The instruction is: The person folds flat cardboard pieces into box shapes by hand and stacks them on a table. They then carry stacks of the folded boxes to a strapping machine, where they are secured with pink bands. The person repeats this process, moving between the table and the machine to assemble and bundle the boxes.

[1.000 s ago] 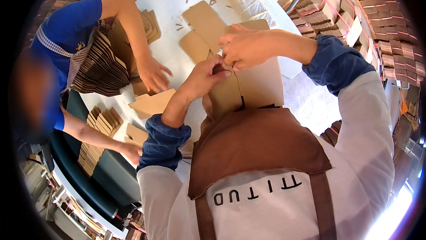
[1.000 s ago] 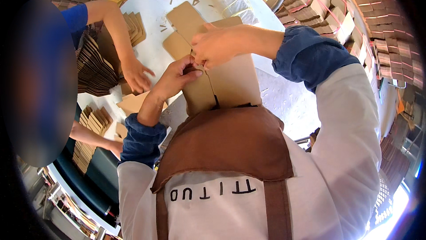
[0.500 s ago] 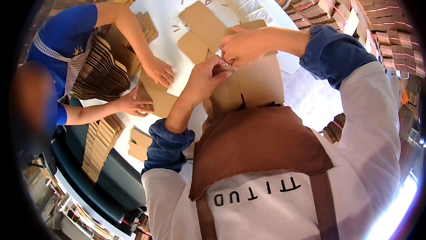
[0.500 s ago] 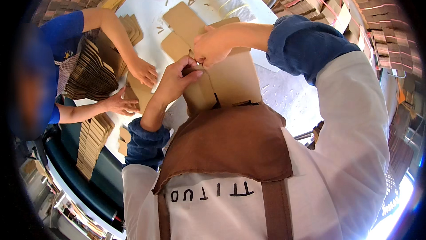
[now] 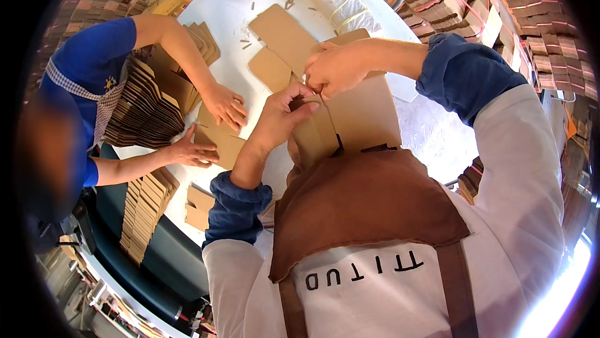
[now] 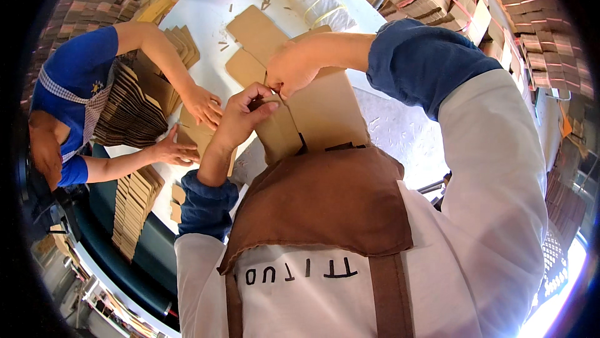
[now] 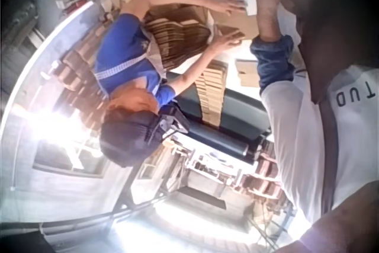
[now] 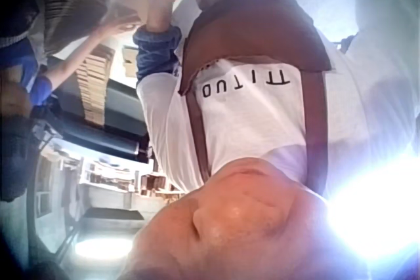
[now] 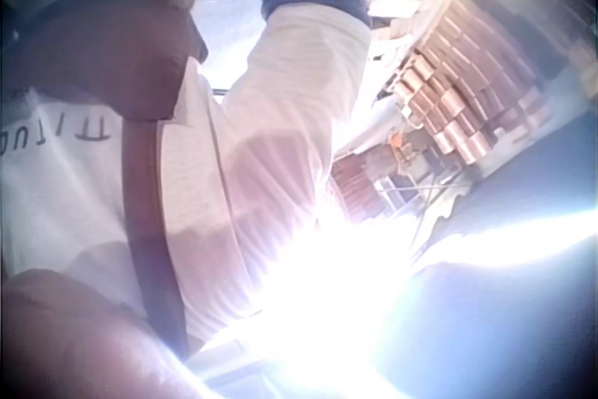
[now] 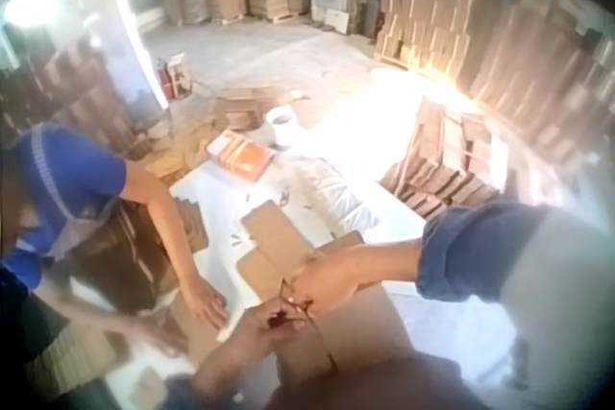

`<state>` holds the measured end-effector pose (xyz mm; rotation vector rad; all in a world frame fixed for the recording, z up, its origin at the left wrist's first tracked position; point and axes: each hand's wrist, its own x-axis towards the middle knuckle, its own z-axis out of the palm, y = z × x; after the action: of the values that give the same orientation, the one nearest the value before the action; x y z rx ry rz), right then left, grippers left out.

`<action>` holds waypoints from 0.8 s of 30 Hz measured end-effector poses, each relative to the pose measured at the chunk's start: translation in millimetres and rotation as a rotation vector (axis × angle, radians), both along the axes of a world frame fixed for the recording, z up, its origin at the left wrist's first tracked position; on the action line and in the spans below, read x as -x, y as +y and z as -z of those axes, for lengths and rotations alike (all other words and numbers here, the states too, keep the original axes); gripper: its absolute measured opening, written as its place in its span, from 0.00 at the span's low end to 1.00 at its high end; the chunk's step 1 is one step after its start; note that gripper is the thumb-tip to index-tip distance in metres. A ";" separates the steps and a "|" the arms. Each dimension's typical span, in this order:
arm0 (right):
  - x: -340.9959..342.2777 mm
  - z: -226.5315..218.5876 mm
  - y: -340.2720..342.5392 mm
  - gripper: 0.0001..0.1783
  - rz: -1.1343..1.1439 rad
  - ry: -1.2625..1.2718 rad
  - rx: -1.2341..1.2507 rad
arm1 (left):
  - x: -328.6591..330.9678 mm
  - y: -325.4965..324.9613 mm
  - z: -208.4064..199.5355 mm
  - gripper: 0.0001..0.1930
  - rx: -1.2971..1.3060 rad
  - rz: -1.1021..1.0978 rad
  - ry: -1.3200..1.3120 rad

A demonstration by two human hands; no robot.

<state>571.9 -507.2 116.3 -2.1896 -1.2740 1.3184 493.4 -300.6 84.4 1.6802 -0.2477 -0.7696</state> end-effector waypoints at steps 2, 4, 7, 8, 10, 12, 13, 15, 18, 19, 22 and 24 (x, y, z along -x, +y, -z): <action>0.1 -4.6 0.9 0.09 -0.010 0.001 0.027 | 1.0 -1.2 3.8 0.08 0.008 -0.018 -0.033; 10.3 -2.1 -4.7 0.12 0.123 -0.165 -0.127 | 0.5 -0.7 10.3 0.08 0.040 -0.049 -0.046; 31.2 -0.5 -13.2 0.23 0.524 -0.629 -0.414 | -7.3 18.7 8.0 0.08 0.003 -0.038 -0.032; 40.4 -1.9 -18.0 0.27 0.689 -0.822 -0.519 | -6.6 23.1 6.0 0.07 0.007 -0.051 0.005; 66.1 5.2 -30.9 0.31 1.048 -0.629 -0.461 | -0.9 29.4 4.2 0.07 0.048 -0.120 0.020; 86.5 14.7 -38.9 0.33 1.249 -0.255 -0.479 | -0.6 36.5 6.1 0.07 0.087 -0.133 0.039; 92.8 19.2 -41.6 0.33 1.247 0.021 -0.534 | -0.9 39.9 7.7 0.07 0.102 -0.127 0.050; 101.5 17.6 -41.6 0.32 1.278 0.388 -0.601 | -2.8 38.1 9.8 0.06 0.131 -0.113 0.060; 104.6 10.4 -38.1 0.30 1.352 0.590 -0.629 | -3.3 31.8 12.4 0.06 0.165 -0.118 0.055; 103.0 6.6 -39.6 0.30 1.349 0.599 -0.615 | -2.9 30.1 15.1 0.05 0.175 -0.126 0.054; 103.3 22.3 -41.0 0.29 1.388 0.625 -0.679 | -4.8 24.1 18.9 0.05 0.247 -0.147 0.043; 105.2 30.1 -37.1 0.28 1.431 0.636 -0.714 | -5.5 25.1 23.1 0.05 0.253 -0.173 0.018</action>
<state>466.7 -544.2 86.2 -1.3155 0.1899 0.6175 498.8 -275.5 61.3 1.4345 -0.1760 -0.5973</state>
